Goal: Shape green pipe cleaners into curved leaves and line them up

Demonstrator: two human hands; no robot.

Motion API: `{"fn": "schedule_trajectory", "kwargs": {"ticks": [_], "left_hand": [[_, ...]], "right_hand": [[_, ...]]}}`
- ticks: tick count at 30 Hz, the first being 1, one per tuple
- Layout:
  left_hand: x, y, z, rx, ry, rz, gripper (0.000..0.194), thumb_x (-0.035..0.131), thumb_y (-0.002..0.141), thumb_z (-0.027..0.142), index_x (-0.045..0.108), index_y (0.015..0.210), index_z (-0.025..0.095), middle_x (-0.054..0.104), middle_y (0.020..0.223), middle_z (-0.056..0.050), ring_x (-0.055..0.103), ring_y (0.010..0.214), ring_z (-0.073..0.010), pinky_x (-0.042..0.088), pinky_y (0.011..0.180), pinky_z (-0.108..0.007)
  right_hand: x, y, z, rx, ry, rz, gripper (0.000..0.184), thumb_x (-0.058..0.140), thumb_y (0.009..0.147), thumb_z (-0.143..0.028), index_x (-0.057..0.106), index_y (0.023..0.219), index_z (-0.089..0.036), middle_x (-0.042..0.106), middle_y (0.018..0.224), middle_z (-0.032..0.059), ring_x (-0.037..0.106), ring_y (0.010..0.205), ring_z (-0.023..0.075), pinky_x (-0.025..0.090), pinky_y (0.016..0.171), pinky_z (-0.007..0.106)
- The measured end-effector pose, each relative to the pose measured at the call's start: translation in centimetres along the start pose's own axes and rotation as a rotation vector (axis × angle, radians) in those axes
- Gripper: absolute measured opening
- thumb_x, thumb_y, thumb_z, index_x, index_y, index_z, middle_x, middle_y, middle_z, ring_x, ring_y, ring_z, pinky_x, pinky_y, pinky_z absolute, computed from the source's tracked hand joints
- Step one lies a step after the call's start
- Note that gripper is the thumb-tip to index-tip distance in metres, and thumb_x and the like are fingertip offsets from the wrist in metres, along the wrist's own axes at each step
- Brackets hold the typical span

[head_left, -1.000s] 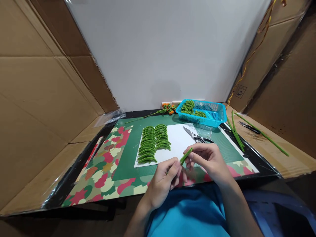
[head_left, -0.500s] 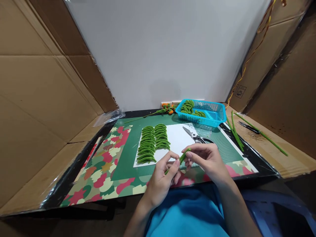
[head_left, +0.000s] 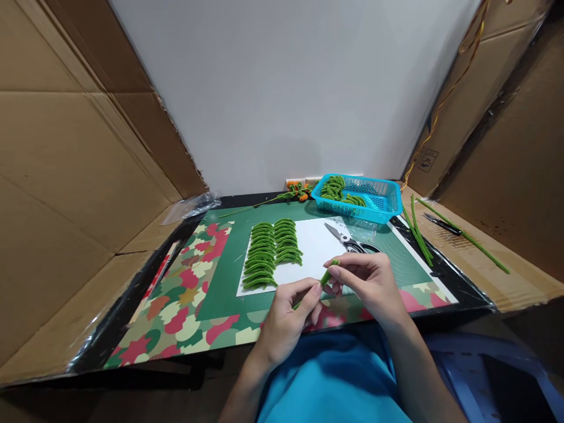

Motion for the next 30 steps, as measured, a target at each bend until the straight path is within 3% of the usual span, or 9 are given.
{"fn": "schedule_trajectory", "kwargs": {"ticks": [8,12,16,21,26,30], "left_hand": [[0.5,0.1,-0.2,-0.027,-0.027,-0.027,0.052,0.056,0.106,0.055,0.058,0.07,0.017,0.053,0.055,0.003,0.035,0.043,-0.0064,0.021,0.042,-0.023],[0.9,0.1,-0.9,-0.095,-0.145,-0.055,0.053,0.053,0.105,0.061,0.057,0.073,0.018,0.053,0.048,0.003,0.029,0.035,-0.0059,0.018,0.036,-0.022],[0.2,0.3,-2.2,-0.18,-0.299,0.025,0.055,0.053,0.102,0.067,0.064,0.084,0.016,0.044,0.048,0.006,0.027,0.039,-0.0067,0.015,0.037,-0.02],[-0.6,0.6,-3.5,-0.229,-0.407,0.129,0.052,0.064,0.095,0.066,0.062,0.085,0.016,0.056,0.065,0.002,0.03,0.048,-0.0058,0.016,0.042,-0.018],[0.3,0.8,-3.8,-0.247,-0.399,0.01,0.055,0.062,0.096,0.068,0.049,0.074,0.019,0.035,0.055,0.01,0.017,0.045,-0.005,0.015,0.04,-0.017],[0.6,0.7,-3.8,-0.253,-0.418,-0.013,0.057,0.061,0.096,0.07,0.044,0.072,0.021,0.031,0.054,0.011,0.017,0.044,-0.0049,0.014,0.038,-0.017]], "right_hand": [[-0.2,0.0,-0.3,-0.029,-0.076,0.031,0.021,0.083,0.091,-0.035,0.083,0.08,-0.017,0.075,0.061,0.0029,0.067,0.05,0.0145,0.057,0.05,0.025],[-1.1,-0.4,-0.7,-0.111,-0.156,0.177,0.021,0.083,0.091,-0.035,0.081,0.08,-0.018,0.074,0.062,0.0023,0.066,0.048,0.0147,0.057,0.048,0.026],[-1.9,-0.8,-1.5,-0.205,-0.187,0.3,0.016,0.082,0.092,-0.032,0.082,0.084,-0.019,0.076,0.065,0.0019,0.069,0.049,0.0154,0.06,0.049,0.027],[-2.5,-0.8,-1.5,-0.203,-0.127,0.333,0.017,0.083,0.092,-0.035,0.083,0.085,-0.019,0.078,0.067,0.0024,0.072,0.05,0.0178,0.065,0.05,0.031],[-3.1,-0.9,-1.1,-0.208,-0.096,0.387,0.016,0.085,0.09,-0.035,0.084,0.088,-0.019,0.078,0.068,0.0023,0.072,0.051,0.0178,0.066,0.051,0.032],[-3.8,-1.1,-1.1,-0.238,-0.068,0.427,0.013,0.086,0.089,-0.033,0.084,0.088,-0.02,0.078,0.068,0.0019,0.072,0.051,0.0171,0.066,0.052,0.031]]}}
Point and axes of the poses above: each hand's wrist, its own y-axis towards the middle knuckle, its own x-axis out of the palm, z = x × y, the point moved 9 cm from there along y, towards the middle knuckle
